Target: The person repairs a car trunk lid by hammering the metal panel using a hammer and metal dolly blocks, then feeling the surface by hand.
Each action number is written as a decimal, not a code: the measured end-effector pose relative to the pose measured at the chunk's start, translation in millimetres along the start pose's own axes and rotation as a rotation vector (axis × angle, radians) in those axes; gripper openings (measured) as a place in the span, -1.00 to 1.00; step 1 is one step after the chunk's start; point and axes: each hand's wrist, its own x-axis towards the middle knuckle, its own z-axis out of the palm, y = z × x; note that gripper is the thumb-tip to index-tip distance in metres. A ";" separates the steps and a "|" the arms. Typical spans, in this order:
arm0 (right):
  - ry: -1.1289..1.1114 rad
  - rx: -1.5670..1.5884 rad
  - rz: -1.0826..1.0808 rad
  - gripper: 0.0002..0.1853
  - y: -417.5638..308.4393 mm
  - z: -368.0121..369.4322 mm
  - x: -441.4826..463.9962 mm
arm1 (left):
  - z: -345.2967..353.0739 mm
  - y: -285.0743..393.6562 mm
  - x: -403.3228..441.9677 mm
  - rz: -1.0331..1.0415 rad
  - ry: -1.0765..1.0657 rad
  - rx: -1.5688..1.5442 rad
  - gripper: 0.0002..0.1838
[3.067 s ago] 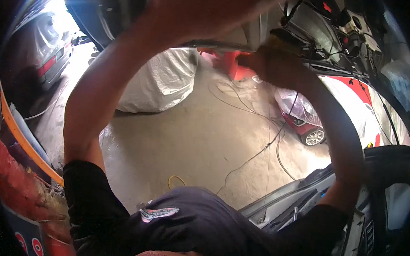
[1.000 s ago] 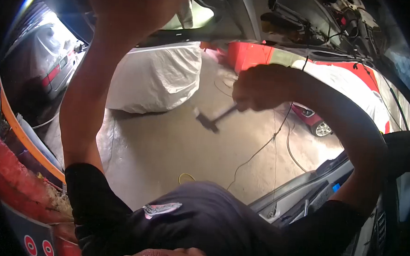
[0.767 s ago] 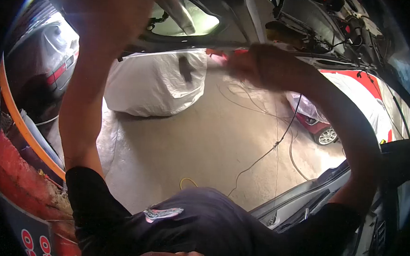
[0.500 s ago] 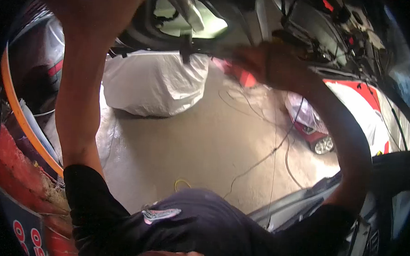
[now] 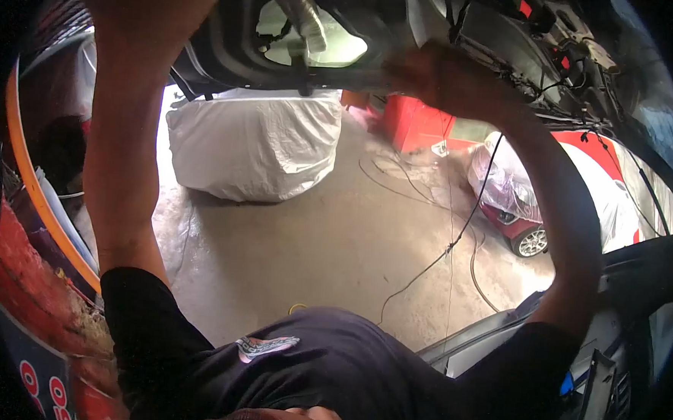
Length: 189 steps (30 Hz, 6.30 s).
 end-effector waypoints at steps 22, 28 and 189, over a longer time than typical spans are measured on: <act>0.653 0.037 -0.276 -0.74 29.5 53.2 7.2 | 13.4 20.7 29.1 -0.303 0.096 -0.305 -0.90; 0.678 0.854 0.186 -0.65 12.7 116.1 21.2 | -13.9 -25.3 -2.7 -0.246 -0.156 -0.617 -0.80; 0.227 0.350 1.642 -0.61 -510.5 229.4 347.7 | -80.9 -52.3 -602.3 -1.038 -1.901 -2.586 -0.35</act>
